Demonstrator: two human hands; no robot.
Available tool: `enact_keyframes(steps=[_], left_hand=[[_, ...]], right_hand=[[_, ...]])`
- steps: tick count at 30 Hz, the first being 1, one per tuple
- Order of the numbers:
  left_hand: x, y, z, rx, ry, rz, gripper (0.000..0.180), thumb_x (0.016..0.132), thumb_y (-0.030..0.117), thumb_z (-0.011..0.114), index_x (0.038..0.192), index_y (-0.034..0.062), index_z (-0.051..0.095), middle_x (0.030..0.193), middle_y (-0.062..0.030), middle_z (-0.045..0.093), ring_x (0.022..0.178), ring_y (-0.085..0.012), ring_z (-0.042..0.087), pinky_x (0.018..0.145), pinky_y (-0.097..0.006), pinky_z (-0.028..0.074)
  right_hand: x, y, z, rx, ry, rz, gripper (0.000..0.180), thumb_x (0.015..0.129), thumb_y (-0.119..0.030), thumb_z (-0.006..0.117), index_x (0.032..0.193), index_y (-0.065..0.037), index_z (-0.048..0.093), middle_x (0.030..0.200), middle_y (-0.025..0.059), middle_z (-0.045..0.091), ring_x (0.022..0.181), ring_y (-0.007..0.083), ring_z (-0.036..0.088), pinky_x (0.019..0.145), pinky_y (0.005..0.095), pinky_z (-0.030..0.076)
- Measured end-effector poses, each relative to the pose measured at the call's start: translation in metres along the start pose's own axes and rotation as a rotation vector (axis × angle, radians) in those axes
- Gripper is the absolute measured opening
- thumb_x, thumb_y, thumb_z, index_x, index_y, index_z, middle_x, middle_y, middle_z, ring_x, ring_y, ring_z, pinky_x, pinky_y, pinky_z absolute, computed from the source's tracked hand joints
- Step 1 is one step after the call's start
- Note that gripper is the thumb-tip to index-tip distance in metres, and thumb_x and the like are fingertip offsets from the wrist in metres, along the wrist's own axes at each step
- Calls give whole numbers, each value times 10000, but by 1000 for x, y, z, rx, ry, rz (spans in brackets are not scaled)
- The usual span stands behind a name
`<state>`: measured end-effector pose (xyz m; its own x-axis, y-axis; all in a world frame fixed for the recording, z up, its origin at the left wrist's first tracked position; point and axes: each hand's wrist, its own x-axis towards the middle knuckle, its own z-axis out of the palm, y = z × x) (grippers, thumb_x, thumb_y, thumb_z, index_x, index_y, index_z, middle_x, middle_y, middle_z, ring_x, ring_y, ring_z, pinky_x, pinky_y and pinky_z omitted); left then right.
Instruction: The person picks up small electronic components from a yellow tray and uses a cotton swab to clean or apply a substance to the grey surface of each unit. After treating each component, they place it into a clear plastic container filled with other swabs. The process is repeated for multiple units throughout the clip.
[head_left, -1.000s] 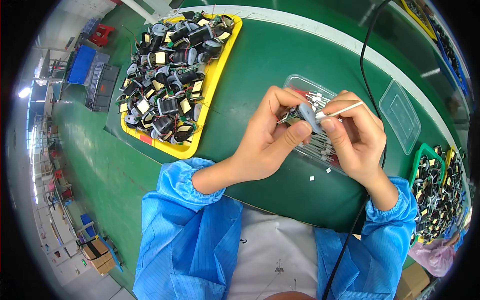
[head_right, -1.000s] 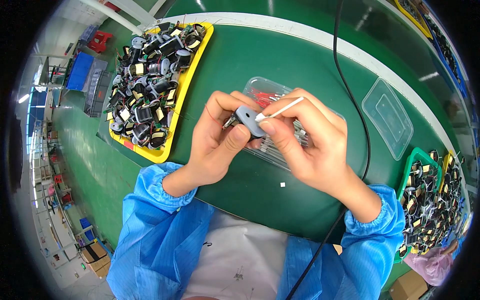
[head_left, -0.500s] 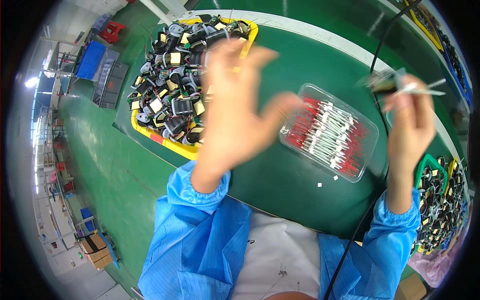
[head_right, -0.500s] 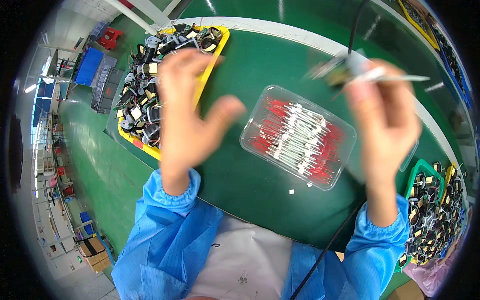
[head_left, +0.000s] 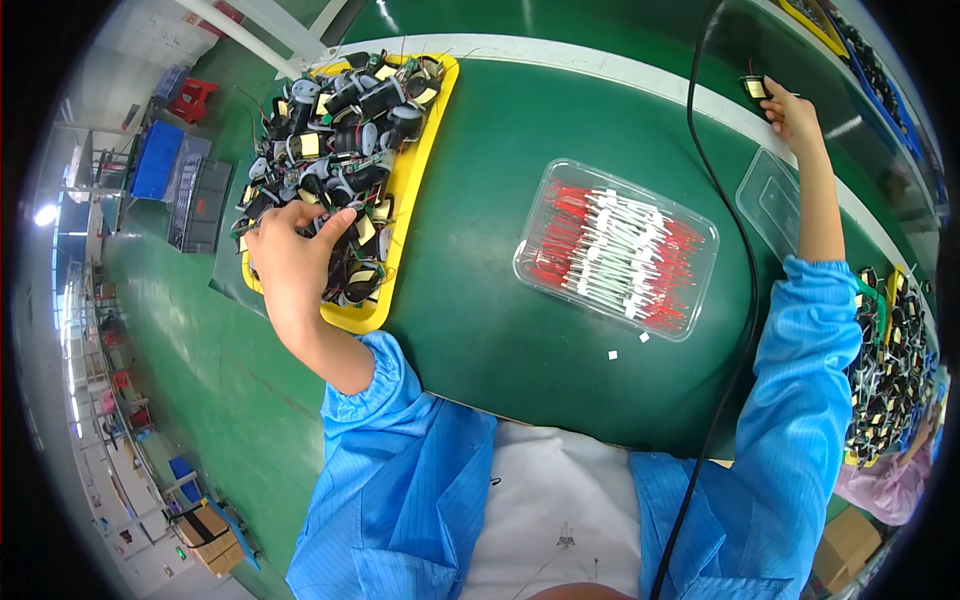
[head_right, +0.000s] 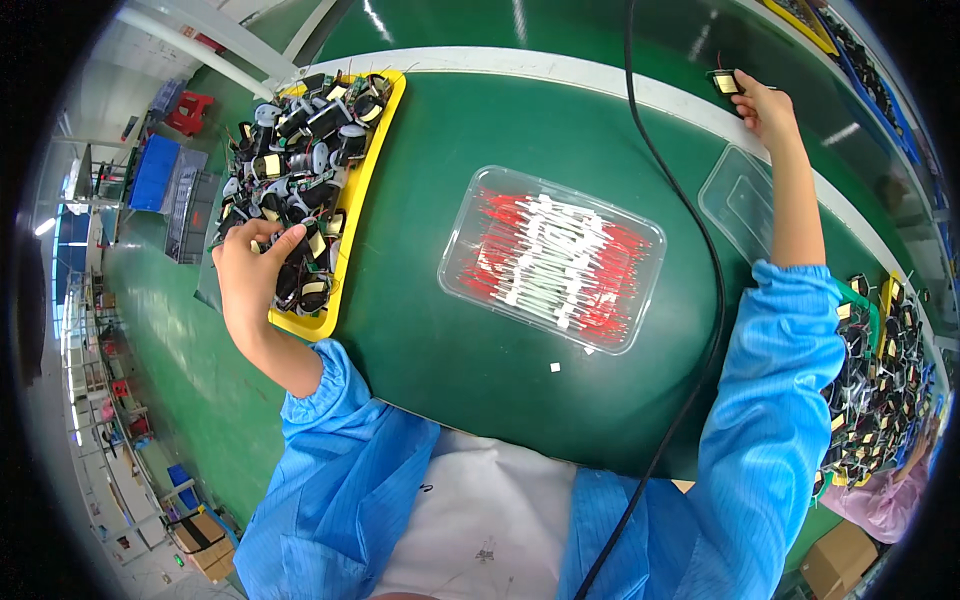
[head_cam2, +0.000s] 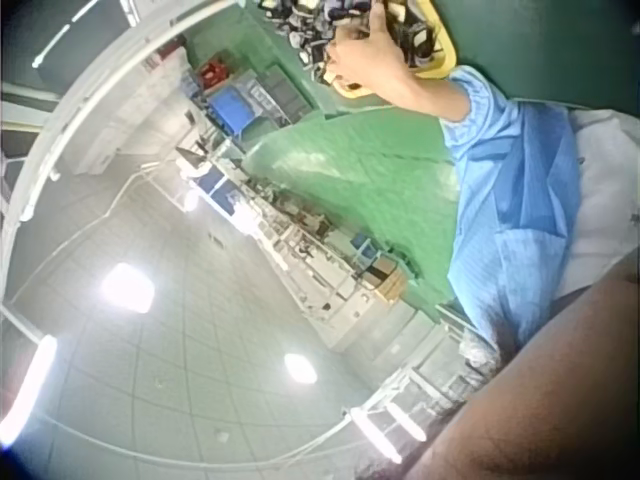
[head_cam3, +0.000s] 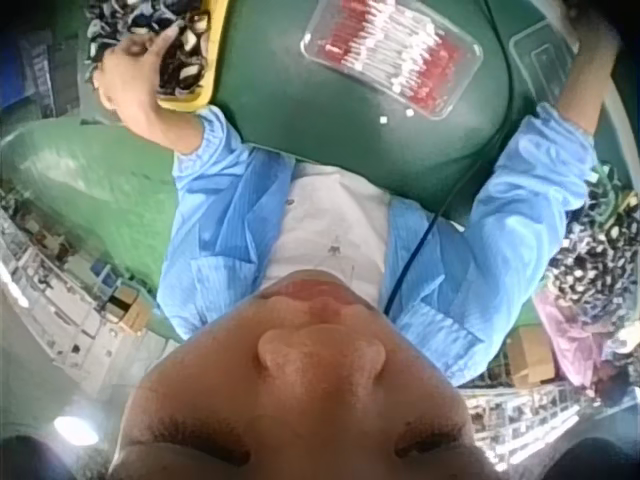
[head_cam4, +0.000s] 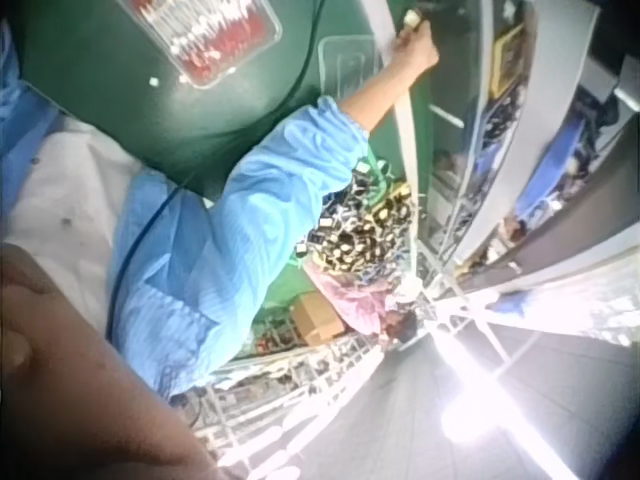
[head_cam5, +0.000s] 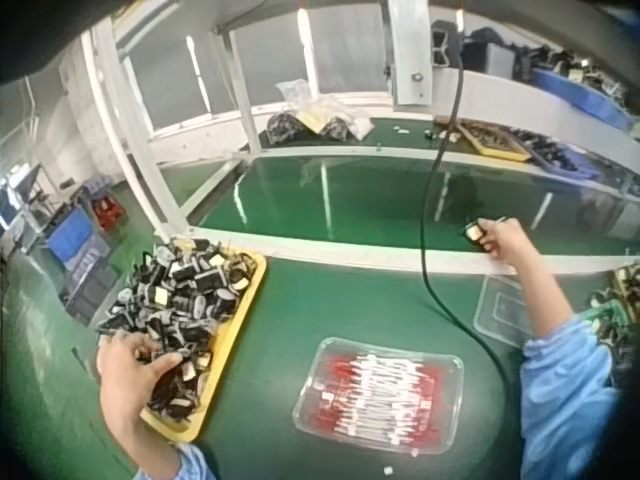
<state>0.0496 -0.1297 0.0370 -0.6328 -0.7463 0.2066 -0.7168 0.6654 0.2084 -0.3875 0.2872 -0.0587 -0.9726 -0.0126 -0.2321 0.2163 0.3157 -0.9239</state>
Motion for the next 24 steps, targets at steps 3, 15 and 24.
enact_keyframes(steps=[3, 15, 24], left_hand=[[1, 11, 6, 3, 114, 104, 362, 664, 324, 822, 814, 37, 660, 792, -100, 617, 809, -275, 540, 757, -398, 427], [-17, 80, 26, -1129, 165, 373, 253, 855, 33, 662, 1107, 23, 643, 955, -41, 594, 788, -89, 581, 606, -209, 486], [-50, 106, 43, -1558, -415, 379, 627, 746, -118, 697, 1286, 12, 404, 1027, -152, 633, 861, -120, 583, 719, -224, 508]], right_hand=[[8, 0, -9, 87, 31, 62, 443, 780, -367, 744, 887, 39, 601, 809, 95, 627, 607, 117, 549, 488, 216, 438], [-258, -89, 67, -372, -345, -750, 144, 853, -135, 628, 893, 3, 641, 754, 15, 618, 679, 86, 538, 609, 246, 440], [-309, -61, 96, -804, -744, -895, 120, 724, -101, 689, 751, -14, 610, 762, 136, 603, 739, 328, 608, 658, 418, 484]])
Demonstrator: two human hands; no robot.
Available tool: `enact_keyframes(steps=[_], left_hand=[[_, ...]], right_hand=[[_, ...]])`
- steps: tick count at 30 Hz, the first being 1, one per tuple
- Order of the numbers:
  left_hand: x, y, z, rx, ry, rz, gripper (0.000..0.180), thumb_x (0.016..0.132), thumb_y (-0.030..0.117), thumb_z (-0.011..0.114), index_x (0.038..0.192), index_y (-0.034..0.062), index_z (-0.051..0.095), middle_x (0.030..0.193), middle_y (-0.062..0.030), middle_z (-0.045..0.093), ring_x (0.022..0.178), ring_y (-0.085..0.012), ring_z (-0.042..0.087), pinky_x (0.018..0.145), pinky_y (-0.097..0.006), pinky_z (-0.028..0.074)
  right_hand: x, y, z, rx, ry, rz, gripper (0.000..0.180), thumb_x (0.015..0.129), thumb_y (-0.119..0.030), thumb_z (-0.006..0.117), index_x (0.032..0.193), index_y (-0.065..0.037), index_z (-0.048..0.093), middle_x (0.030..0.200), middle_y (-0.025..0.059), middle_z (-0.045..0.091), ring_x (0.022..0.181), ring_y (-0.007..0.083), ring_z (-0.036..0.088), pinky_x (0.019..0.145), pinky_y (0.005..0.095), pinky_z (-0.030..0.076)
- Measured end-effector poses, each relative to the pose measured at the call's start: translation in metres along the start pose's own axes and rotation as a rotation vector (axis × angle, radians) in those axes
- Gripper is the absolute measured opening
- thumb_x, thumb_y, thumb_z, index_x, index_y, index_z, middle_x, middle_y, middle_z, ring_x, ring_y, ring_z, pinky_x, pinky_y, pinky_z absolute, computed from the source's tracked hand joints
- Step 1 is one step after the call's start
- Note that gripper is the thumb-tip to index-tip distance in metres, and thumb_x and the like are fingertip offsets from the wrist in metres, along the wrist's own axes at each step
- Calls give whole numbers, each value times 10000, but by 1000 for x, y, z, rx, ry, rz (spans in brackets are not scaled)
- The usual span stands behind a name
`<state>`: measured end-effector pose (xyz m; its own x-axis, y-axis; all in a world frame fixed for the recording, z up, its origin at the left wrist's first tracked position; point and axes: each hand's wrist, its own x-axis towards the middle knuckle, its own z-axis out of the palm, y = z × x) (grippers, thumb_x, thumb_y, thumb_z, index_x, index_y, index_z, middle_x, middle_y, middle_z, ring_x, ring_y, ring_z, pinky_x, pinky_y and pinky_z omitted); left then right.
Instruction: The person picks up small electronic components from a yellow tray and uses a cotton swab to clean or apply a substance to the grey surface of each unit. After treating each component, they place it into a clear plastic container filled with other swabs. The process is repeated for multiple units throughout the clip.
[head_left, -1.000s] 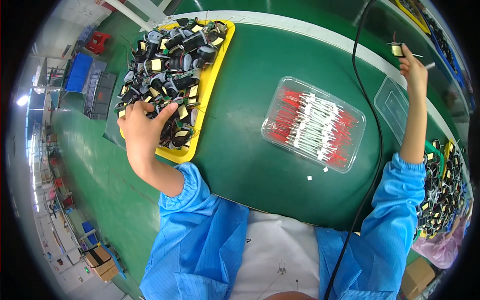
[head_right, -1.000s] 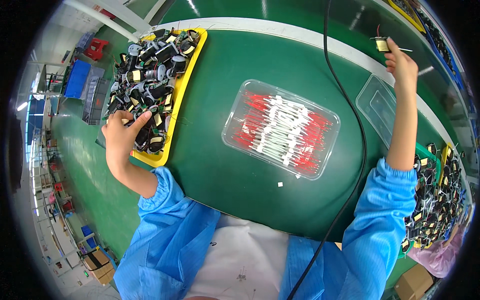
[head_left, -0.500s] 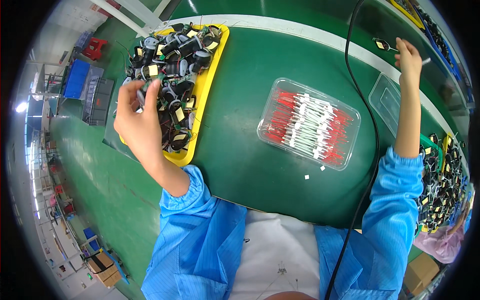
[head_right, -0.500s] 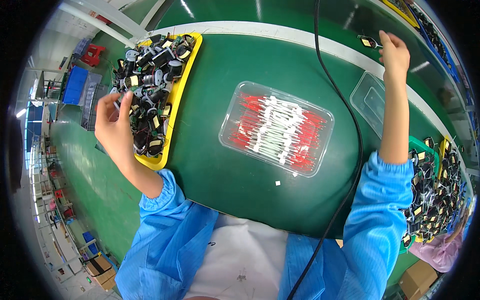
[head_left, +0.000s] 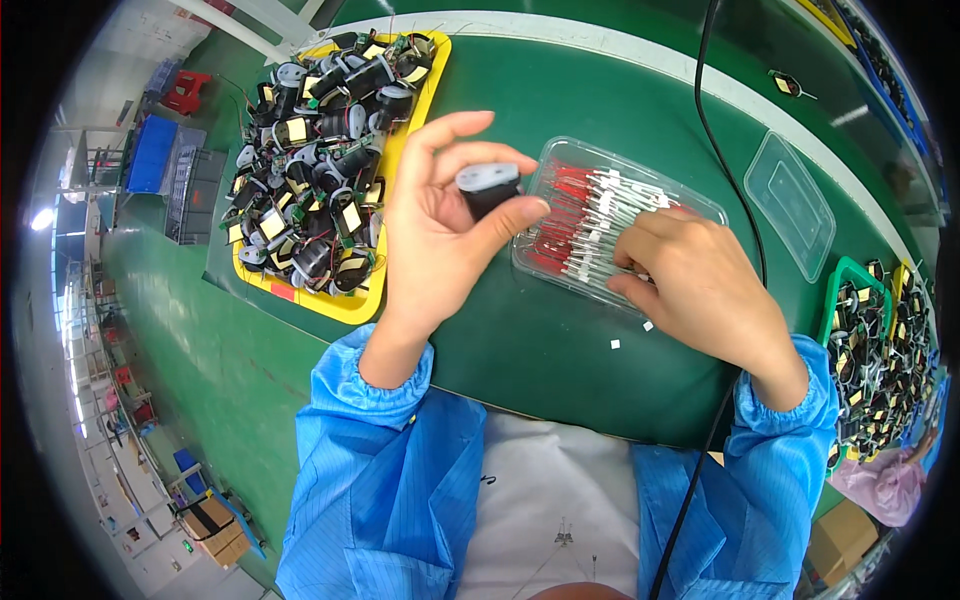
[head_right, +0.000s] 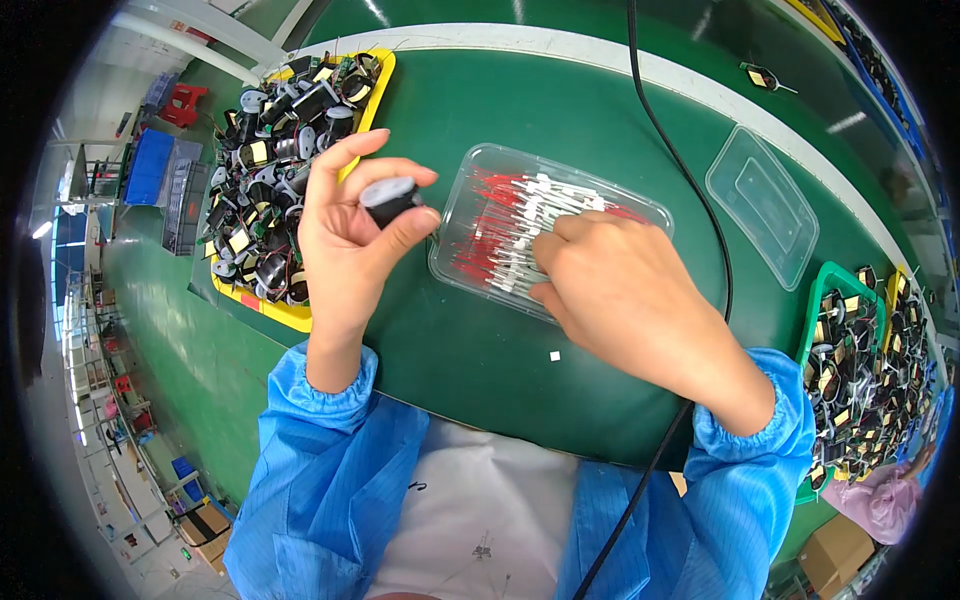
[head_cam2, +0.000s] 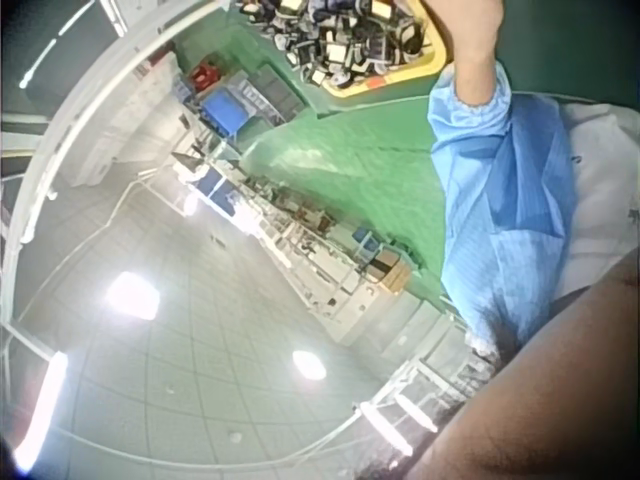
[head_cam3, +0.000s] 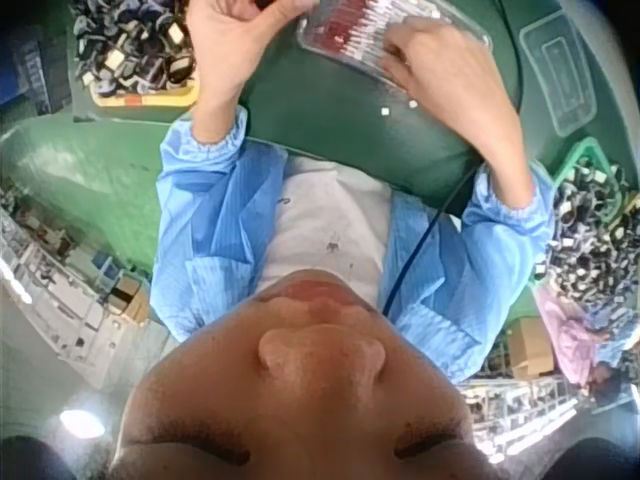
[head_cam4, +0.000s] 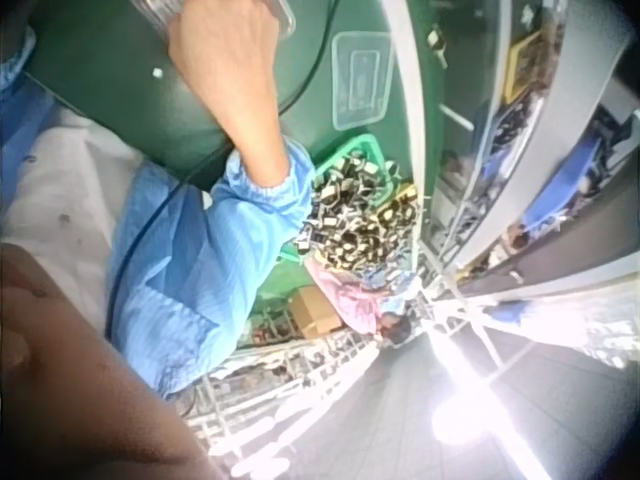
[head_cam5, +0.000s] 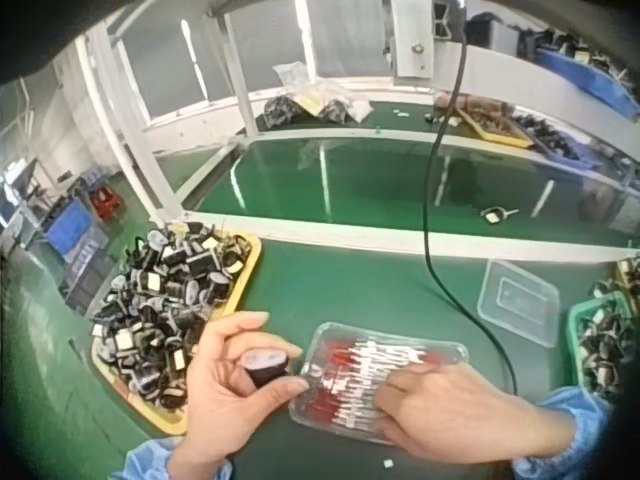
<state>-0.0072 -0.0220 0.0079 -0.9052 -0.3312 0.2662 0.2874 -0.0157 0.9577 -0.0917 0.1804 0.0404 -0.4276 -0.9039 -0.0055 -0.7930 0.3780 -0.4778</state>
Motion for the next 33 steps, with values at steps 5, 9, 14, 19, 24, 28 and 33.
enact_keyframes(steps=[5, 9, 14, 19, 24, 28, 33], left_hand=[[-1, -6, -3, -102, -61, 25, 578, 723, -154, 696, 1225, -17, 443, 1223, -244, 553, 964, -155, 586, 826, -278, 514], [-4, -3, -5, -95, -136, 1, 367, 746, -148, 672, 1083, -55, 561, 1229, -248, 552, 1017, -183, 602, 885, -301, 515], [-5, 0, -2, -135, -164, -8, 404, 796, -79, 660, 1169, -52, 507, 1116, -231, 606, 1002, -208, 618, 853, -298, 528], [-5, -5, -11, -99, -223, -9, 333, 914, 133, 590, 1179, -16, 454, 1029, -195, 604, 950, -244, 635, 795, -298, 537], [-8, 5, -14, -189, -267, -194, 263, 968, 237, 512, 1113, 25, 455, 1099, -213, 572, 836, -205, 596, 702, -292, 488], [-3, 3, -9, -290, -329, -239, 351, 982, 306, 468, 1176, 13, 475, 1140, -225, 564, 820, -169, 545, 700, -273, 442], [-4, -2, -6, -191, -336, -118, 512, 957, 327, 521, 1318, -26, 436, 1146, -176, 573, 892, -160, 536, 768, -272, 443]], right_hand=[[1, 4, 5, 47, 30, 18, 118, 714, -69, 690, 761, -10, 600, 733, 121, 595, 690, 315, 586, 630, 401, 466], [4, 3, -15, 273, 9, 71, 84, 774, -45, 637, 750, 11, 580, 697, 110, 587, 649, 231, 604, 575, 341, 473], [3, 2, -23, 871, 286, 185, 104, 903, -96, 586, 898, 0, 546, 718, 73, 627, 522, 60, 498, 468, 209, 371], [8, 4, -24, 1163, 353, 219, 185, 961, -217, 516, 947, -34, 501, 716, 122, 622, 394, 32, 390, 354, 160, 301], [10, 10, -19, 1363, 299, 165, 247, 964, -218, 506, 1073, 3, 494, 910, 158, 629, 537, 67, 502, 448, 181, 394], [17, 0, -13, 1283, 584, 164, 357, 965, -207, 497, 1225, 34, 455, 1092, 170, 606, 806, 111, 591, 669, 210, 478], [12, 11, -17, 1307, 548, 113, 267, 956, -123, 507, 1179, 24, 514, 1143, 179, 594, 866, 121, 599, 721, 211, 478]])
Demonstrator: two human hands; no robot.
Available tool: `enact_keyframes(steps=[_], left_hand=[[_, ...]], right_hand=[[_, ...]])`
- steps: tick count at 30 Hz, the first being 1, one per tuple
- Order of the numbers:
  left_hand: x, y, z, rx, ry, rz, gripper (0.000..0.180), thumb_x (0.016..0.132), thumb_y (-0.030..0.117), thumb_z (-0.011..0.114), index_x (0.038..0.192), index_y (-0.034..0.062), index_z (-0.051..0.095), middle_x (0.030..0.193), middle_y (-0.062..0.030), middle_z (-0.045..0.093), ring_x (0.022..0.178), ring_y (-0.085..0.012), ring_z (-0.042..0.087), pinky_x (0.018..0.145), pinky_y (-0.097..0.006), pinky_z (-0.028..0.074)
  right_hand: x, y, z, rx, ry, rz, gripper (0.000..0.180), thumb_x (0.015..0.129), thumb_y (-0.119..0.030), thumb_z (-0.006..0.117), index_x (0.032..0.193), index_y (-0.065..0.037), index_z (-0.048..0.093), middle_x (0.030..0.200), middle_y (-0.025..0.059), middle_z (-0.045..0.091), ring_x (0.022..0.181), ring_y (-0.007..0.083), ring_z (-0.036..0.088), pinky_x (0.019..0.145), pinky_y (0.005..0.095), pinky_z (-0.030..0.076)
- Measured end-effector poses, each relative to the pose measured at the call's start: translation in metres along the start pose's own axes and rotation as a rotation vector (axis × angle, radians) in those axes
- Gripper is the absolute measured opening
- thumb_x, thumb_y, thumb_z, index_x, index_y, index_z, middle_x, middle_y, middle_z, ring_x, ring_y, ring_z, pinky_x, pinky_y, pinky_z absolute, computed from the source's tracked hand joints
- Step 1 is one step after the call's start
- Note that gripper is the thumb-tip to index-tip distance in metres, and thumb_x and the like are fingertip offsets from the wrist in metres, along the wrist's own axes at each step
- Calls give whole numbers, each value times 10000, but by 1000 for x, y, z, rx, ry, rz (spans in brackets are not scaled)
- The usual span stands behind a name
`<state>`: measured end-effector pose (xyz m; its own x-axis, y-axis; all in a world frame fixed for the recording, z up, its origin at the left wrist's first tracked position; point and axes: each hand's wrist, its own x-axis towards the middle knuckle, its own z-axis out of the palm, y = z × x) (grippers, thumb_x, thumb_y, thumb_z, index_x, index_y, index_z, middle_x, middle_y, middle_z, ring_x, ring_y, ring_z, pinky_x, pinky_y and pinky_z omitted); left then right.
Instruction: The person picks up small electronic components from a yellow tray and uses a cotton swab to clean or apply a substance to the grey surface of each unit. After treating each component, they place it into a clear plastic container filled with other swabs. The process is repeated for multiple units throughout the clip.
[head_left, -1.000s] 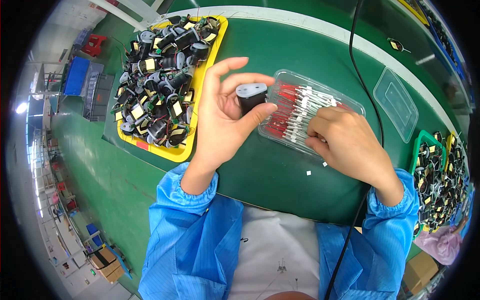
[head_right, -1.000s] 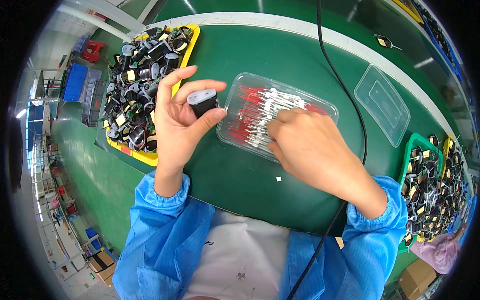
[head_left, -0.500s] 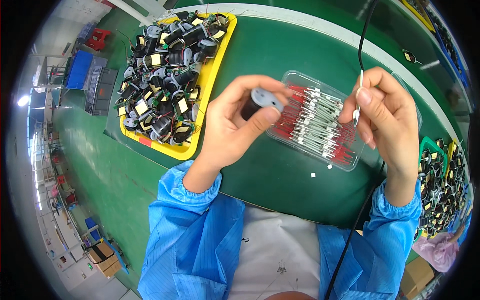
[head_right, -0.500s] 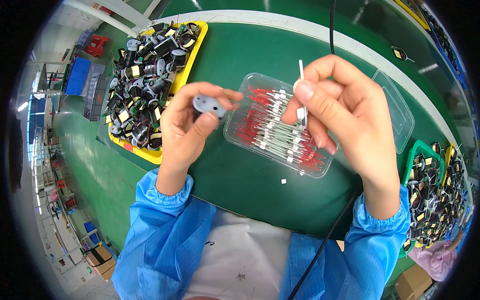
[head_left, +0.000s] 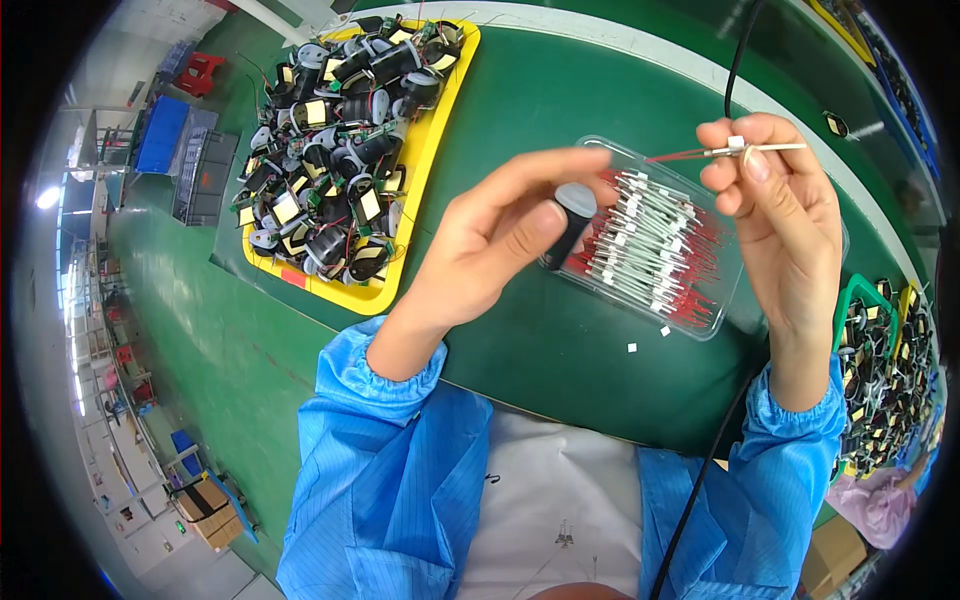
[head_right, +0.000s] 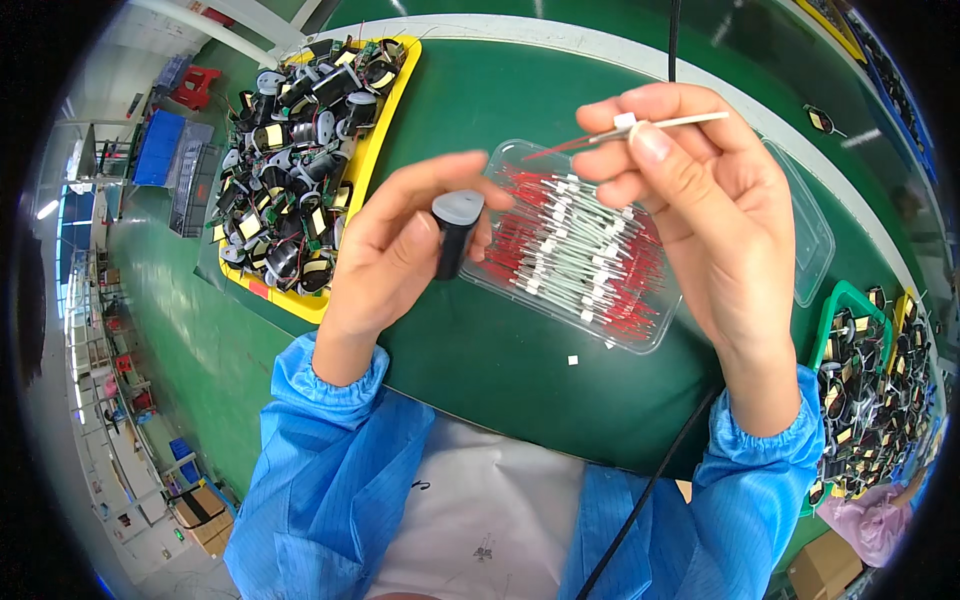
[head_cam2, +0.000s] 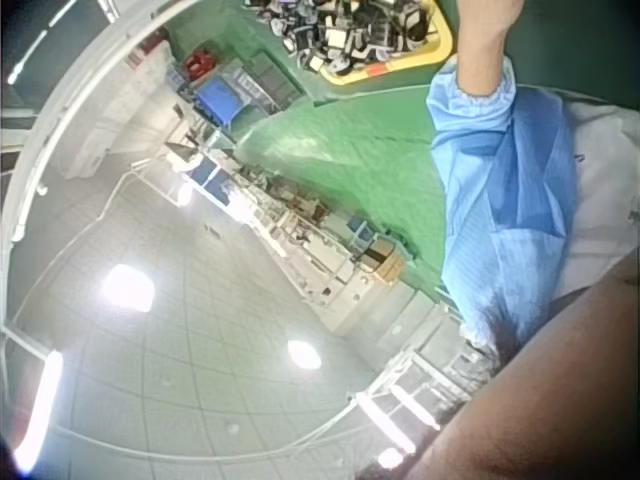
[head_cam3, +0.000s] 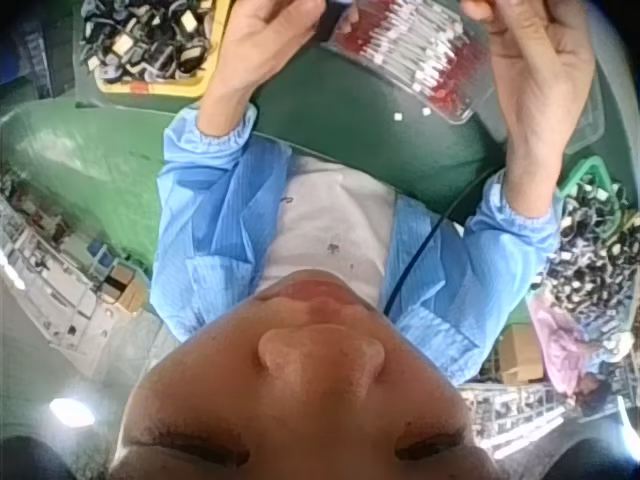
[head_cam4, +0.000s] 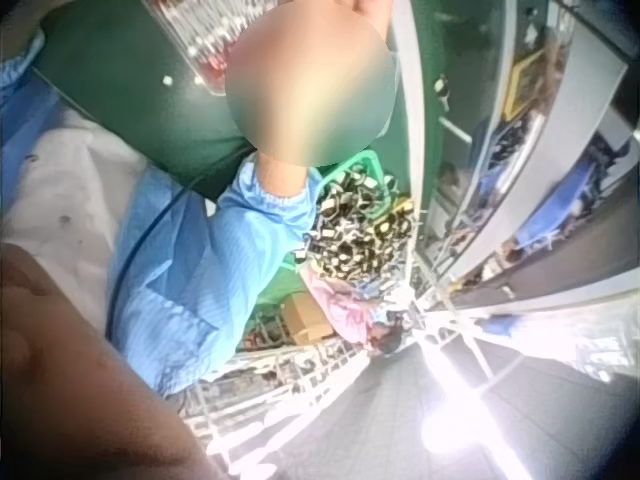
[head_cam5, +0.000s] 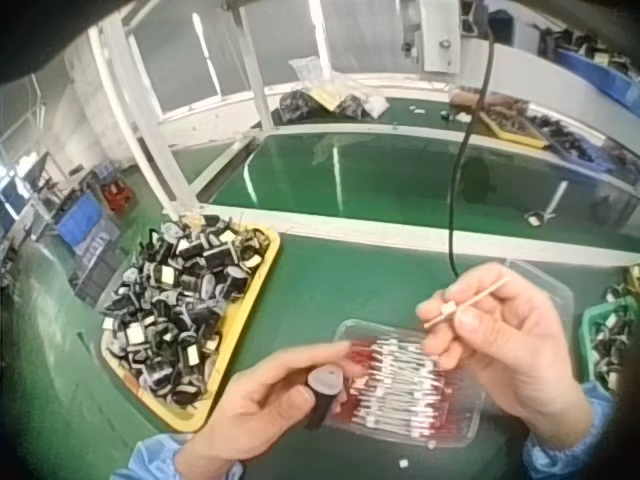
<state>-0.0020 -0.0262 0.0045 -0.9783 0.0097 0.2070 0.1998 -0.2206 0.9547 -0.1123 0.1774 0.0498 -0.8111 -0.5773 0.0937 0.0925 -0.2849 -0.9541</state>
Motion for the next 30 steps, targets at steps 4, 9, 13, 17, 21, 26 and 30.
enact_keyframes(steps=[4, 9, 13, 17, 21, 26, 30], left_hand=[[0, 3, 3, -51, 90, -84, 560, 898, 271, 629, 1312, -58, 443, 1094, -125, 580, 909, -159, 543, 783, -283, 451], [-3, -1, 0, -144, 63, -105, 558, 837, 223, 708, 1264, -71, 502, 1037, -102, 578, 928, -158, 550, 807, -280, 451], [-6, 3, 15, 40, 75, -11, 621, 778, 249, 755, 1255, -72, 521, 1008, -97, 576, 919, -168, 560, 813, -285, 452], [-10, 3, 21, 108, 82, 64, 688, 718, 280, 781, 1256, -68, 531, 1001, -99, 577, 921, -173, 567, 810, -298, 457], [-10, 0, 19, 147, 40, 84, 679, 722, 268, 778, 1258, -69, 531, 1004, -99, 578, 928, -173, 569, 803, -295, 459], [-10, 1, 18, 223, 24, 95, 682, 740, 292, 763, 1267, -70, 523, 1001, -100, 578, 919, -171, 569, 787, -289, 460], [-10, 1, 16, 315, 4, 143, 680, 769, 329, 737, 1274, -71, 518, 992, -103, 583, 906, -168, 564, 773, -281, 457]], right_hand=[[-6, 0, 0, -66, -43, -68, 200, 940, -74, 520, 1123, 0, 552, 1104, 169, 599, 819, 122, 594, 670, 213, 482], [-12, -3, 8, -578, -123, -393, 127, 868, 20, 575, 990, 27, 610, 998, 142, 596, 751, 155, 576, 627, 229, 463], [-17, 5, 22, -791, -257, -521, 177, 719, 79, 674, 884, 33, 633, 872, 141, 605, 713, 182, 565, 599, 269, 457], [-22, 8, 25, -789, -310, -568, 207, 669, 84, 675, 862, 31, 624, 832, 139, 598, 718, 226, 583, 595, 308, 461], [-22, 11, 24, -791, -321, -635, 213, 654, 83, 670, 854, 34, 618, 816, 134, 596, 723, 244, 585, 598, 331, 458], [-21, 8, 27, -814, -312, -653, 271, 578, 115, 687, 829, 43, 613, 810, 142, 590, 709, 275, 603, 598, 343, 503], [-22, 9, 29, -799, -301, -654, 268, 579, 119, 683, 827, 48, 607, 806, 142, 589, 692, 274, 600, 585, 342, 500]])
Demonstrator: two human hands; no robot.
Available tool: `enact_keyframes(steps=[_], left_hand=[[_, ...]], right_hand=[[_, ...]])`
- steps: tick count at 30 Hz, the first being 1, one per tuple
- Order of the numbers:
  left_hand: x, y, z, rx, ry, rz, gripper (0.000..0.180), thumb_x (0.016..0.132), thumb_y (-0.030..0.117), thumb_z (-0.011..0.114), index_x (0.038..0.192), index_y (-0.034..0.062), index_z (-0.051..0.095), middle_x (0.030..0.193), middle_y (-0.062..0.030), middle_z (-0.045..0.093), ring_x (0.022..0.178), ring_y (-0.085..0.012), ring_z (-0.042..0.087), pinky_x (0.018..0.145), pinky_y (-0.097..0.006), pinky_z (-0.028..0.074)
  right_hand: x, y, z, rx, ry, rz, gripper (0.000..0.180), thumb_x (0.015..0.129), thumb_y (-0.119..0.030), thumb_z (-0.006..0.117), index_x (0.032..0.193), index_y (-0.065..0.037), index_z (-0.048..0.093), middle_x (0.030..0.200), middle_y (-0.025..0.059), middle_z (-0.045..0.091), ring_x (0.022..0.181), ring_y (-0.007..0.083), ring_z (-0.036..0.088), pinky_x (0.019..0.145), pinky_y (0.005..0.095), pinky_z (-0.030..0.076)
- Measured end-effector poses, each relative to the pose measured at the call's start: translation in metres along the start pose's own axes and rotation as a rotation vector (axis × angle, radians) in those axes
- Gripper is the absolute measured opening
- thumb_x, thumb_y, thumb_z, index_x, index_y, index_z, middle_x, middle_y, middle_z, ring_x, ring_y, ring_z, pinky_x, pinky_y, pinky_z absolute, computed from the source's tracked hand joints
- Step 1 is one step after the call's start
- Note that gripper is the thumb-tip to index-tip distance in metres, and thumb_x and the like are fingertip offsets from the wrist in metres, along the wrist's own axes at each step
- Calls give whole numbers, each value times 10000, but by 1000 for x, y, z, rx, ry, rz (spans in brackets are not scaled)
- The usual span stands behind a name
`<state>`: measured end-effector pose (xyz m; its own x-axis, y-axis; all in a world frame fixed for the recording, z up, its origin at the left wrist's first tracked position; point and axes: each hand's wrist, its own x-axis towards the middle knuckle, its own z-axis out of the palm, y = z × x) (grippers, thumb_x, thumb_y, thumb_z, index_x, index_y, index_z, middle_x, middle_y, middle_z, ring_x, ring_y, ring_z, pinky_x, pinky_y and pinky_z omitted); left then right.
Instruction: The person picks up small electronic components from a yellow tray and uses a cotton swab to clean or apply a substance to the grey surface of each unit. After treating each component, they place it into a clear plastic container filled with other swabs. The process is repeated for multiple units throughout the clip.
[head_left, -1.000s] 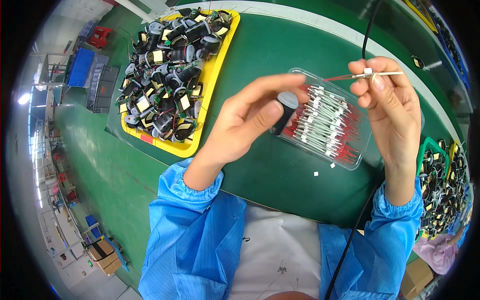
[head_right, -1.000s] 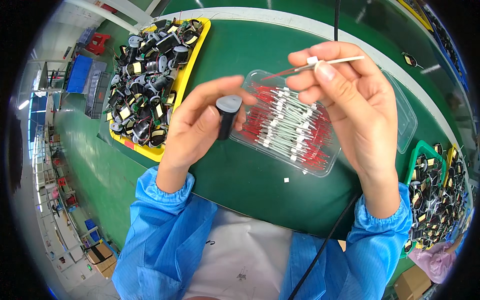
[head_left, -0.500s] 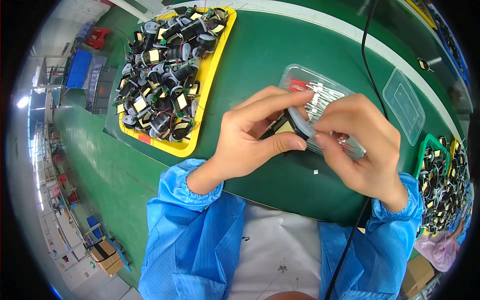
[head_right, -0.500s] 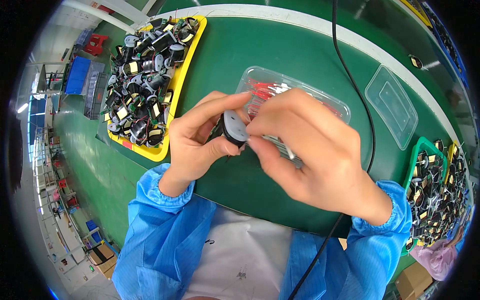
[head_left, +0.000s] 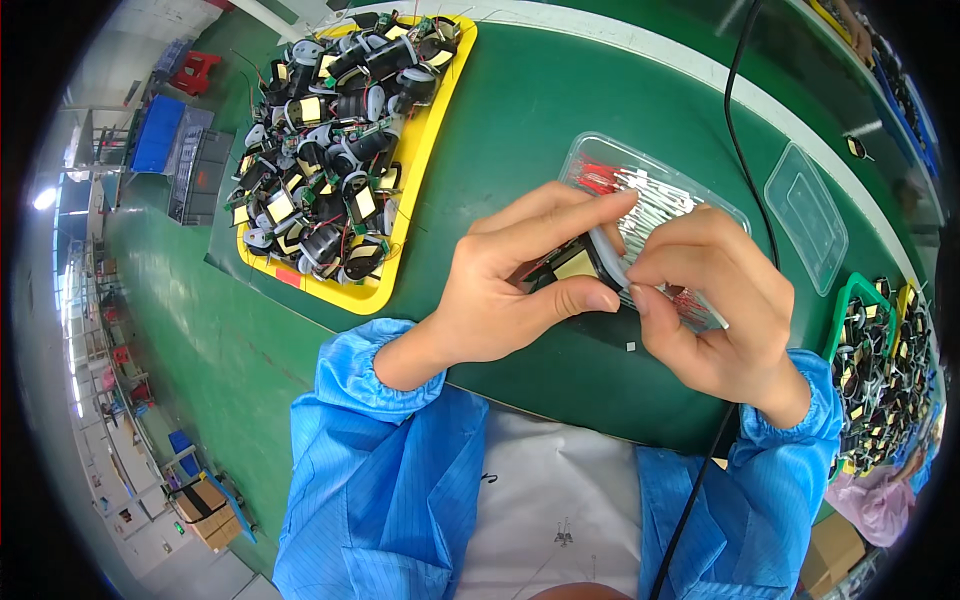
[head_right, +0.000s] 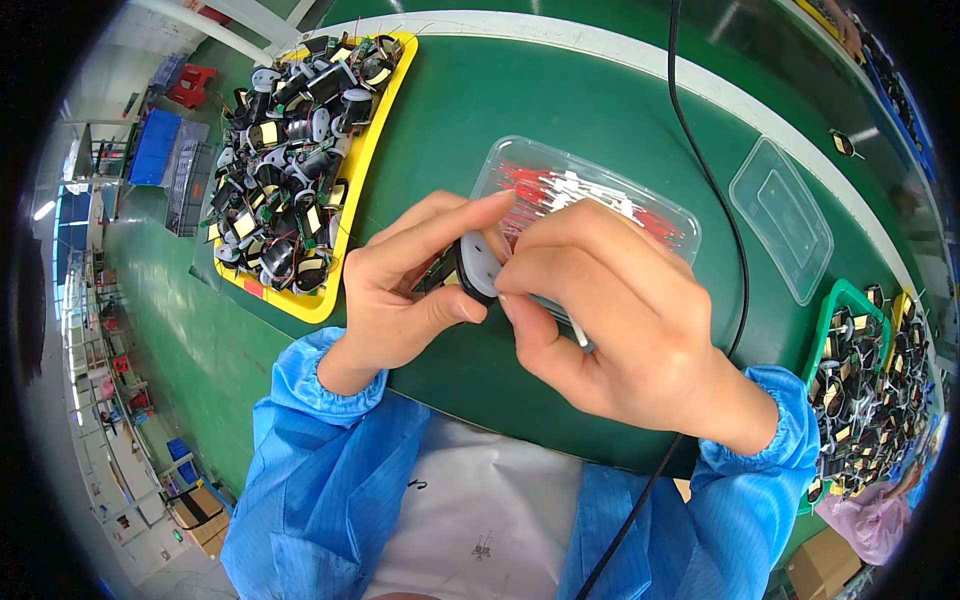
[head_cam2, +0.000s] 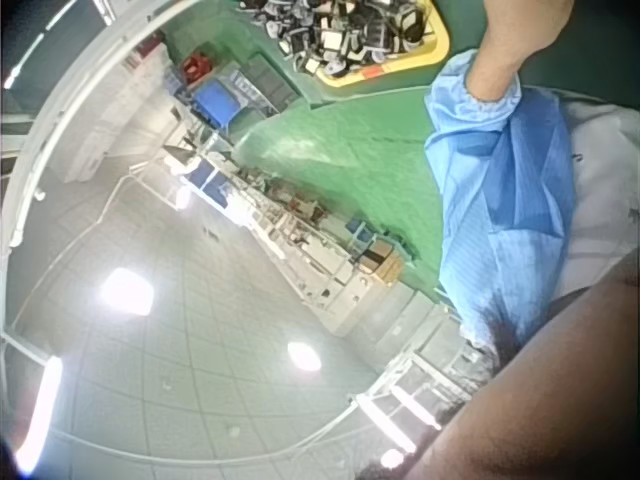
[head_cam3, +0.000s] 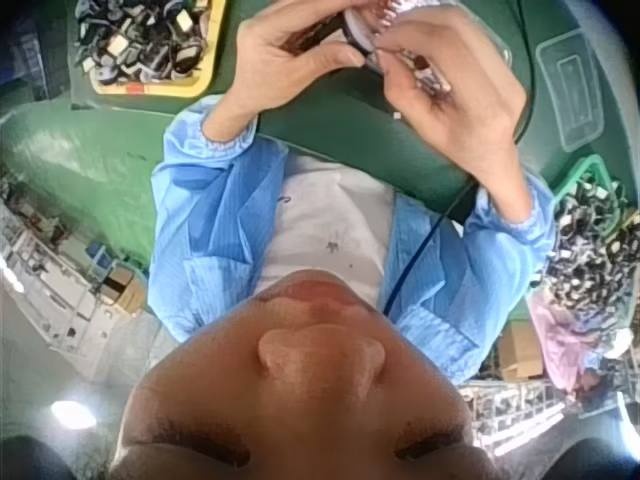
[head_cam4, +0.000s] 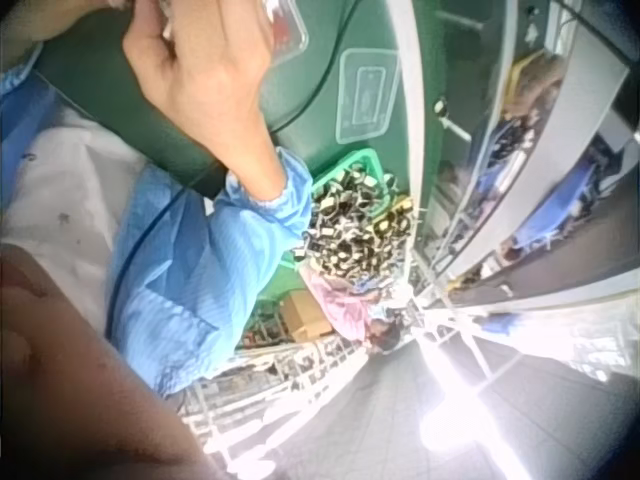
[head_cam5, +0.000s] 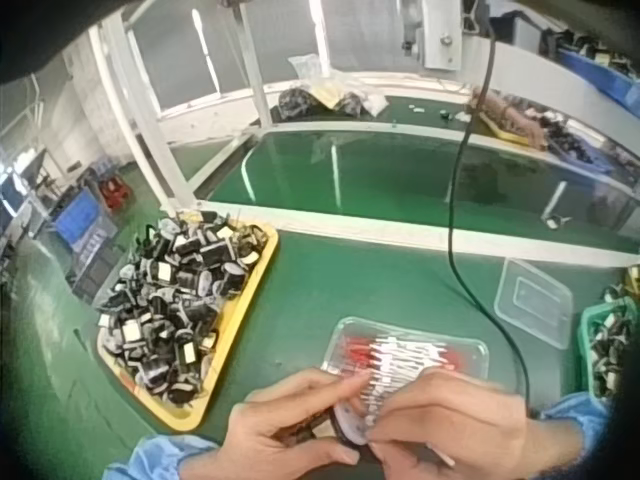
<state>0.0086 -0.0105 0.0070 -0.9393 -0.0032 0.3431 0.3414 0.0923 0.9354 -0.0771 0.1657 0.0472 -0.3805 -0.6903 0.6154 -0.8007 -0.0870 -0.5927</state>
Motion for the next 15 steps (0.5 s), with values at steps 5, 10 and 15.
enact_keyframes(steps=[5, 10, 15], left_hand=[[1, 1, 2, 48, 16, 21, 676, 799, 364, 706, 1275, -75, 513, 981, -104, 591, 885, -162, 559, 744, -273, 456], [1, 2, 5, 24, 14, 14, 685, 806, 376, 696, 1283, -77, 504, 985, -102, 587, 876, -158, 554, 733, -268, 453], [0, 0, 7, 20, 11, 20, 685, 806, 366, 698, 1287, -79, 498, 1009, -101, 577, 877, -152, 548, 724, -257, 447]], right_hand=[[-3, 1, 4, -8, 29, -19, 255, 600, 127, 670, 835, 55, 603, 805, 145, 586, 672, 260, 587, 571, 335, 480], [-6, -2, 7, -39, 62, -45, 242, 636, 150, 657, 854, 59, 608, 820, 148, 592, 653, 247, 577, 583, 327, 462], [-7, -1, 11, -93, 103, -125, 269, 567, 141, 660, 823, 96, 588, 792, 170, 574, 610, 267, 567, 518, 330, 466]])
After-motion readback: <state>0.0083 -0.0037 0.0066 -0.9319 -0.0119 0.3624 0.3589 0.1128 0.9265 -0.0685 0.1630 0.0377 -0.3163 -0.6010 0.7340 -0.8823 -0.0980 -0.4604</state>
